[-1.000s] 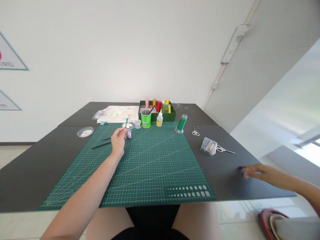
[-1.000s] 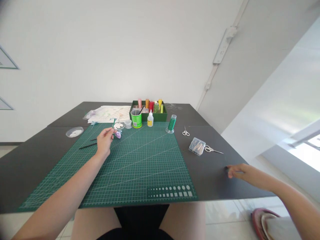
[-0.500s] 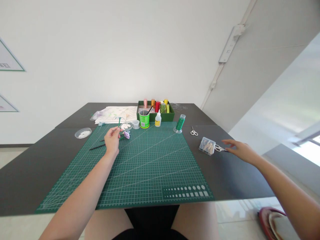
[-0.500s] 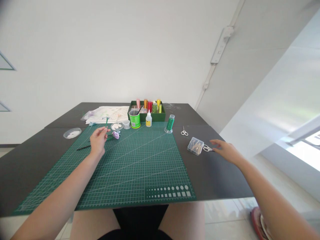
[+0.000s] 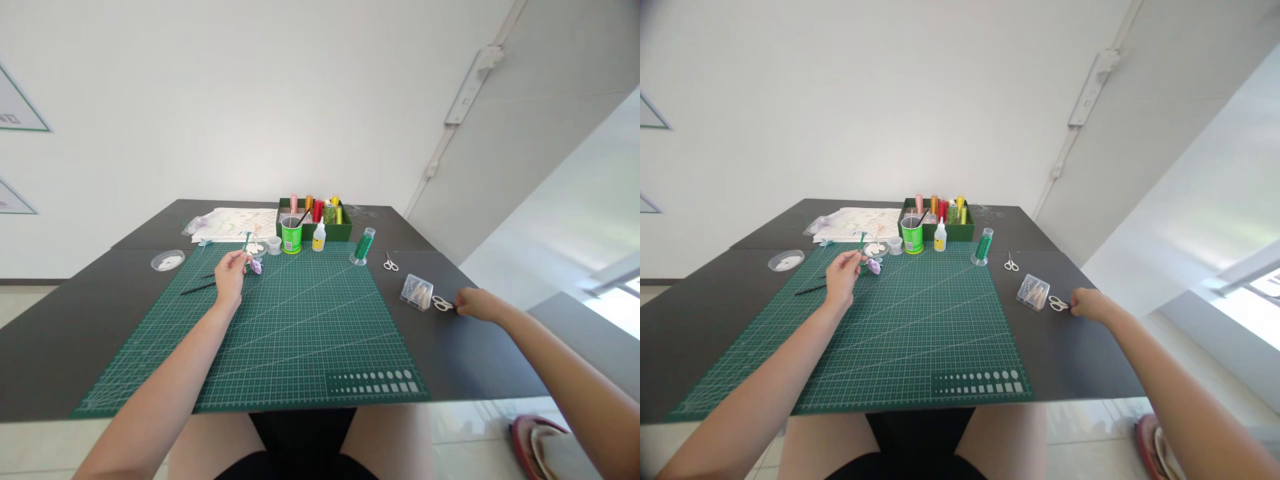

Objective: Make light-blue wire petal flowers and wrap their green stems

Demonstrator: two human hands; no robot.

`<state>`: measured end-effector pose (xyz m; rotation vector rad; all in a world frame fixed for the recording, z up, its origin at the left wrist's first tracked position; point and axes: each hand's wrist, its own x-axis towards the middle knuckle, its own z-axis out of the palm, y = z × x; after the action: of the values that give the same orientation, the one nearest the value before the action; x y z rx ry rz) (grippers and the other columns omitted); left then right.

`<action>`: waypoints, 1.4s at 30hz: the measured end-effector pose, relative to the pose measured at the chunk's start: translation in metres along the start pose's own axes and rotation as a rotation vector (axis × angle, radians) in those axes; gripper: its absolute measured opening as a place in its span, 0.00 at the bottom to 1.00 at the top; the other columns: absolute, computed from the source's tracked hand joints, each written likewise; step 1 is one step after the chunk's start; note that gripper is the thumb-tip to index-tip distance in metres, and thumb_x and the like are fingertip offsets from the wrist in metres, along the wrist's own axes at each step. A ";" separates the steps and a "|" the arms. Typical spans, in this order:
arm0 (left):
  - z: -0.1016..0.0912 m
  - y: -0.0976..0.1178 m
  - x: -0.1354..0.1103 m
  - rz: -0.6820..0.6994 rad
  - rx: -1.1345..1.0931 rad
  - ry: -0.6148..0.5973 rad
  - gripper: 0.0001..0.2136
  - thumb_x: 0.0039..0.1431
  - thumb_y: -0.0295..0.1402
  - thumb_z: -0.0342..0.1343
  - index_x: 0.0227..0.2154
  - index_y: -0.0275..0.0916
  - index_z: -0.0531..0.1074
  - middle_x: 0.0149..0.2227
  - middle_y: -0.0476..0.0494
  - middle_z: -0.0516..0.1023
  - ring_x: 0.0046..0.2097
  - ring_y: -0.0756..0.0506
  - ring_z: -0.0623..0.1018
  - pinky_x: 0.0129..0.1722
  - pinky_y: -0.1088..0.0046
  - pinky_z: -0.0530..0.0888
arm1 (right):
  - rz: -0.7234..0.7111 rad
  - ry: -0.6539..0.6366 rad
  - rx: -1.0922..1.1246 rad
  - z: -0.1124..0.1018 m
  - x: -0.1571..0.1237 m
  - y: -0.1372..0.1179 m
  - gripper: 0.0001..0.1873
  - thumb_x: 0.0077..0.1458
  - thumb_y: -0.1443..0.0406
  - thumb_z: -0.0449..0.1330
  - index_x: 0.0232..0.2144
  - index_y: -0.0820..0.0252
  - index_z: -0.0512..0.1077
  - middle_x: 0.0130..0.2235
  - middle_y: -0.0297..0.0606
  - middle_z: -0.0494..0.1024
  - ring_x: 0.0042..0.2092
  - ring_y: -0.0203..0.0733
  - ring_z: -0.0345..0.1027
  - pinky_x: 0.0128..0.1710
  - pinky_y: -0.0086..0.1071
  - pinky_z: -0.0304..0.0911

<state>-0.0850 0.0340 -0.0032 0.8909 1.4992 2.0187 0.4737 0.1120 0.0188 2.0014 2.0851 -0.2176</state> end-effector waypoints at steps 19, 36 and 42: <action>0.002 0.001 -0.004 -0.014 0.020 -0.017 0.13 0.46 0.36 0.63 0.34 0.36 0.77 0.28 0.45 0.79 0.23 0.53 0.66 0.22 0.78 0.59 | -0.078 0.097 0.256 -0.023 -0.047 0.030 0.13 0.56 0.67 0.53 0.36 0.56 0.78 0.39 0.41 0.85 0.41 0.51 0.79 0.47 0.38 0.69; 0.001 0.002 -0.005 -0.035 0.031 -0.020 0.13 0.45 0.37 0.63 0.34 0.36 0.76 0.27 0.45 0.79 0.24 0.52 0.65 0.22 0.77 0.58 | -0.262 0.241 -0.051 0.022 -0.024 -0.021 0.15 0.55 0.62 0.56 0.42 0.55 0.78 0.49 0.44 0.80 0.52 0.55 0.72 0.44 0.42 0.65; 0.002 0.003 -0.005 -0.036 0.042 -0.024 0.13 0.44 0.38 0.63 0.33 0.36 0.76 0.27 0.45 0.78 0.24 0.52 0.65 0.22 0.77 0.57 | -0.227 0.202 -0.206 0.017 -0.026 -0.037 0.09 0.51 0.64 0.58 0.33 0.62 0.76 0.40 0.51 0.81 0.47 0.59 0.73 0.41 0.42 0.63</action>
<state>-0.0795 0.0310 -0.0014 0.8948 1.5391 1.9507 0.4391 0.0807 0.0073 1.7300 2.3494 0.1618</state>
